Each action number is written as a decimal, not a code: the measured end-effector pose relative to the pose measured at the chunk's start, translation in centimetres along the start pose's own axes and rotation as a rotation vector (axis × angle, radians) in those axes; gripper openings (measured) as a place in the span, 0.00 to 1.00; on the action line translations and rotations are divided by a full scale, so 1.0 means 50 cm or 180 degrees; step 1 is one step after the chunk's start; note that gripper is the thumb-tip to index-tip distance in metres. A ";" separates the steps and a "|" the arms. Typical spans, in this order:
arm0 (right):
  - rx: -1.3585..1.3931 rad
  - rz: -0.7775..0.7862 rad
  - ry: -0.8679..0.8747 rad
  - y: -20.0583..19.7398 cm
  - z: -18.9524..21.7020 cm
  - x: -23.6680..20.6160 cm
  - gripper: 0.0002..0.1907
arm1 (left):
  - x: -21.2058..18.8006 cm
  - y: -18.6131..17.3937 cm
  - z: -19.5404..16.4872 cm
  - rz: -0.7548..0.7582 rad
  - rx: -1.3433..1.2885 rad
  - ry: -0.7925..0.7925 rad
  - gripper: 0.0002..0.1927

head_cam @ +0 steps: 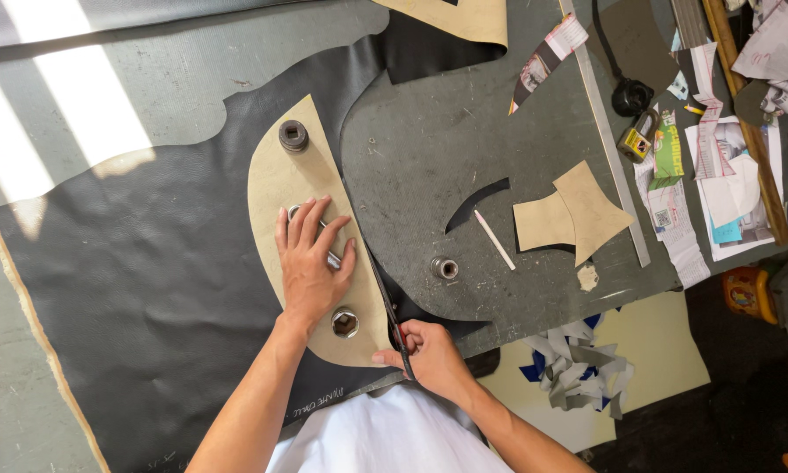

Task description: The person uses shears to cut a large sheet of black leather along a template, then places a paper pattern on the leather and traces its outline with a white marker. The person secures the pattern with weights and uses a ruler to draw straight lines.

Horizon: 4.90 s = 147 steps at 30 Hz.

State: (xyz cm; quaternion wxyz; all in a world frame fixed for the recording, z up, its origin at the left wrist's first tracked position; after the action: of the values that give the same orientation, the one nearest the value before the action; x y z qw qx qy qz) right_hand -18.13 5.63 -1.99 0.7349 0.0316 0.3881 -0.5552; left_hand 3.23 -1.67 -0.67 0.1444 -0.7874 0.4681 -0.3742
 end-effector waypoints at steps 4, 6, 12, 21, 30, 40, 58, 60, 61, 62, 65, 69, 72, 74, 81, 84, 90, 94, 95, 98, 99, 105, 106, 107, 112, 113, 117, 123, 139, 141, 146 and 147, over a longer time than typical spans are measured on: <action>0.0182 0.0039 -0.0001 -0.010 0.003 0.002 0.17 | 0.005 0.007 -0.007 -0.0009 -0.0005 -0.0011 0.16; 0.0161 0.0054 0.0069 -0.012 0.004 0.001 0.17 | 0.005 0.006 -0.008 0.0005 -0.0006 -0.0020 0.16; 0.0166 0.0050 0.0074 -0.008 0.010 -0.003 0.17 | 0.006 0.001 -0.005 0.0002 -0.0009 -0.0015 0.16; 0.0271 0.0135 0.0143 -0.004 0.021 -0.007 0.14 | 0.002 -0.002 0.000 -0.0018 0.0002 -0.0026 0.15; 0.0152 0.0091 0.0072 -0.007 0.013 0.013 0.18 | -0.002 0.009 0.002 -0.0043 -0.0019 -0.0031 0.15; 0.0319 0.0052 0.0149 -0.006 0.008 0.014 0.13 | -0.005 0.020 0.001 -0.0060 -0.0034 -0.0041 0.15; 0.0332 0.0031 -0.0068 -0.012 0.036 0.036 0.15 | -0.001 0.020 -0.010 -0.0048 -0.0052 -0.0041 0.17; 0.0089 -0.0019 0.0051 -0.015 0.033 0.037 0.15 | -0.001 0.019 -0.009 -0.0041 -0.0060 -0.0050 0.17; 0.0063 -0.0016 0.0020 -0.014 0.035 0.040 0.16 | -0.001 0.019 -0.008 -0.0046 -0.0060 -0.0056 0.17; 0.0040 -0.0012 -0.0009 -0.013 0.037 0.043 0.16 | -0.001 0.018 -0.008 -0.0048 -0.0059 -0.0063 0.17; 0.0083 0.0012 -0.0064 -0.007 0.043 0.051 0.17 | -0.001 0.016 -0.007 -0.0042 -0.0066 -0.0085 0.18; 0.0172 0.0007 0.0015 -0.003 0.042 0.058 0.17 | 0.000 0.016 -0.005 -0.0029 -0.0067 -0.0091 0.19; 0.0465 0.0084 0.0059 -0.002 0.043 0.057 0.17 | 0.000 0.018 -0.003 -0.0017 -0.0071 -0.0105 0.19; 0.0463 0.0080 0.0050 -0.003 0.045 0.055 0.17 | -0.001 0.019 -0.001 -0.0006 -0.0074 -0.0124 0.19; 0.0043 0.0008 0.0082 -0.004 0.063 0.071 0.17 | 0.000 0.020 0.003 0.0021 -0.0082 -0.0163 0.19; 0.0306 0.0073 0.0100 -0.001 0.069 0.084 0.16 | 0.005 0.018 0.001 0.0039 -0.0155 -0.0241 0.19; 0.0255 0.0065 -0.0054 -0.002 0.064 0.090 0.18 | 0.037 0.000 0.019 -0.0048 -0.0630 -0.0661 0.29; 0.0248 0.0084 0.0236 0.001 0.058 0.092 0.17 | 0.102 -0.003 0.057 -0.0432 -0.0427 -0.0438 0.41; 0.0214 0.0087 0.0153 0.001 0.063 0.095 0.17 | 0.124 0.000 0.070 -0.0519 -0.0334 -0.0311 0.44; 0.0378 0.0147 0.0126 0.008 0.077 0.109 0.16 | 0.183 0.020 0.105 -0.0520 -0.0235 -0.0119 0.49; 0.0479 0.0172 0.0159 0.010 0.081 0.112 0.16 | 0.196 0.028 0.113 -0.0470 -0.0236 -0.0088 0.51; 0.0304 0.0142 -0.0089 0.012 0.097 0.121 0.17 | 0.221 0.051 0.134 -0.0227 -0.0132 0.0205 0.47; 0.0325 0.0145 0.0002 0.011 0.095 0.121 0.17 | 0.221 0.053 0.136 -0.0217 -0.0168 0.0183 0.44; 0.0347 0.0148 0.0098 0.011 0.094 0.120 0.17 | 0.220 0.053 0.137 -0.0202 -0.0206 0.0160 0.42; 0.0280 0.0134 0.0247 0.013 0.105 0.124 0.18 | 0.228 0.045 0.137 -0.0339 -0.0260 0.0167 0.31; 0.0214 0.0120 0.0203 0.014 0.111 0.128 0.18 | 0.228 0.042 0.137 -0.0337 -0.0290 0.0133 0.29; 0.0155 0.0097 -0.0037 0.022 0.134 0.149 0.16 | 0.235 0.037 0.137 -0.0378 -0.0385 0.0105 0.25; 0.0257 0.0076 0.0168 0.032 0.145 0.161 0.18 | 0.240 0.031 0.150 -0.0468 -0.0410 -0.0050 0.20; 0.0272 0.0089 0.0005 0.050 0.214 0.202 0.19 | 0.255 0.024 0.161 -0.0470 -0.0298 -0.0305 0.15; 0.0415 0.0099 0.0002 0.051 0.218 0.200 0.19 | 0.256 0.024 0.160 -0.0451 -0.0317 -0.0275 0.15; 0.0232 0.0053 0.0072 0.050 0.231 0.207 0.19 | 0.259 0.023 0.160 -0.0505 -0.0284 -0.0313 0.15; 0.0234 0.0041 0.0088 0.051 0.234 0.211 0.19 | 0.258 0.023 0.160 -0.0500 -0.0292 -0.0343 0.15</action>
State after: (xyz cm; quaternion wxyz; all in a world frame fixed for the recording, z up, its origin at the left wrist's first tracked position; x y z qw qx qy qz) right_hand -8.84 -7.34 -1.20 0.7314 0.0687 0.3774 -0.5639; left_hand 11.94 -14.17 -0.93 0.1034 -0.8465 0.4131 -0.3196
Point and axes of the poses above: each hand's wrist, its own x-axis towards the middle knuckle, its own y-axis out of the palm, z = x × y, the point moved 4 cm from there along x, towards the middle knuckle, and after that the axes turned 11 degrees about -z, right-handed, at the moved point
